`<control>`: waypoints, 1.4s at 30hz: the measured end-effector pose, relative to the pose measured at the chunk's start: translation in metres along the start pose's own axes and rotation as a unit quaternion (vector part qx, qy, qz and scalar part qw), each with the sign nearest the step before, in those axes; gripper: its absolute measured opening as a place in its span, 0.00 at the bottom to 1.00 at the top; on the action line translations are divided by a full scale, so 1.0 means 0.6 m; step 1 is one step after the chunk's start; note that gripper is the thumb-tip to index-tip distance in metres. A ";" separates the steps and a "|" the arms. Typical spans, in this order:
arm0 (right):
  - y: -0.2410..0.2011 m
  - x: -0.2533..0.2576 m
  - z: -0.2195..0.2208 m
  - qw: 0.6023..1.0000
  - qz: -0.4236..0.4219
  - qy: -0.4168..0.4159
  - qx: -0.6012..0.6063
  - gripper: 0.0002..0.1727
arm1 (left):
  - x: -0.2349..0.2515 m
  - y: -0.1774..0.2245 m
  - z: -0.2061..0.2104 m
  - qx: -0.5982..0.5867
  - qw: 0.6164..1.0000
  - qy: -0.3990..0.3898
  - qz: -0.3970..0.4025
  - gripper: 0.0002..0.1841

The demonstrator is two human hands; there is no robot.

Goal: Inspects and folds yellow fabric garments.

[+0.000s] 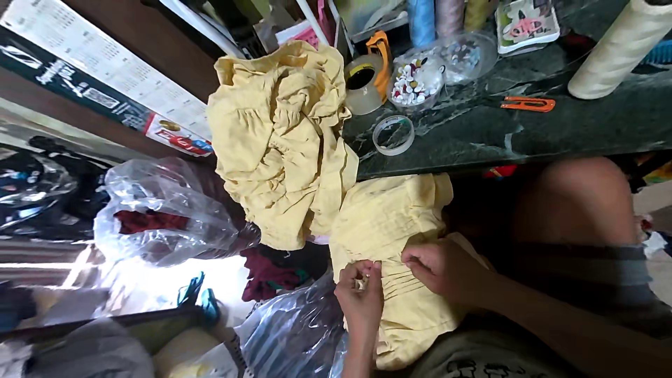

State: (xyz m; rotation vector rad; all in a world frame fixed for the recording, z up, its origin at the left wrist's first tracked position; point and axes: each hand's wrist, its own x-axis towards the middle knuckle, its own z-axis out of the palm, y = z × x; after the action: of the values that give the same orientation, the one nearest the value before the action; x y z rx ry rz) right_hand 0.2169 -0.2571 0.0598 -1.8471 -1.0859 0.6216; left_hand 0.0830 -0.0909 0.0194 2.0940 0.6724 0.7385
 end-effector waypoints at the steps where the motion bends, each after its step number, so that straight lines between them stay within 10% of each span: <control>1: 0.001 0.000 0.003 1.000 -0.008 0.009 0.000 0.14 | 0.000 -0.001 0.004 -0.014 1.000 0.012 0.004 0.05; 8: 0.005 0.008 0.031 0.986 -0.080 0.123 -0.082 0.11 | 0.007 0.016 -0.003 -0.076 0.992 -0.044 -0.088 0.03; 14: -0.029 0.025 0.037 0.992 -0.101 0.031 -0.073 0.10 | -0.001 0.060 -0.023 -0.121 0.985 -0.045 -0.115 0.06; 20: -0.010 0.061 0.062 0.943 -0.240 0.184 -0.136 0.07 | 0.000 0.076 -0.029 -0.273 0.945 -0.043 -0.173 0.09; 24: -0.020 0.064 0.039 0.970 -0.178 0.060 -0.155 0.12 | -0.013 0.057 -0.021 -0.280 0.942 -0.040 -0.181 0.08; 42: 0.011 0.082 0.020 0.982 -0.116 0.109 -0.101 0.13 | -0.006 -0.035 -0.009 0.060 0.979 0.017 0.196 0.09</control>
State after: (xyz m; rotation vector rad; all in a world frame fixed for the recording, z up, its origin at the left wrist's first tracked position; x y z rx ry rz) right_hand 0.2349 -0.2109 0.0488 -1.8709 -1.2283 0.1732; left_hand 0.0726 -0.0794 0.0039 2.3620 0.3279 0.9712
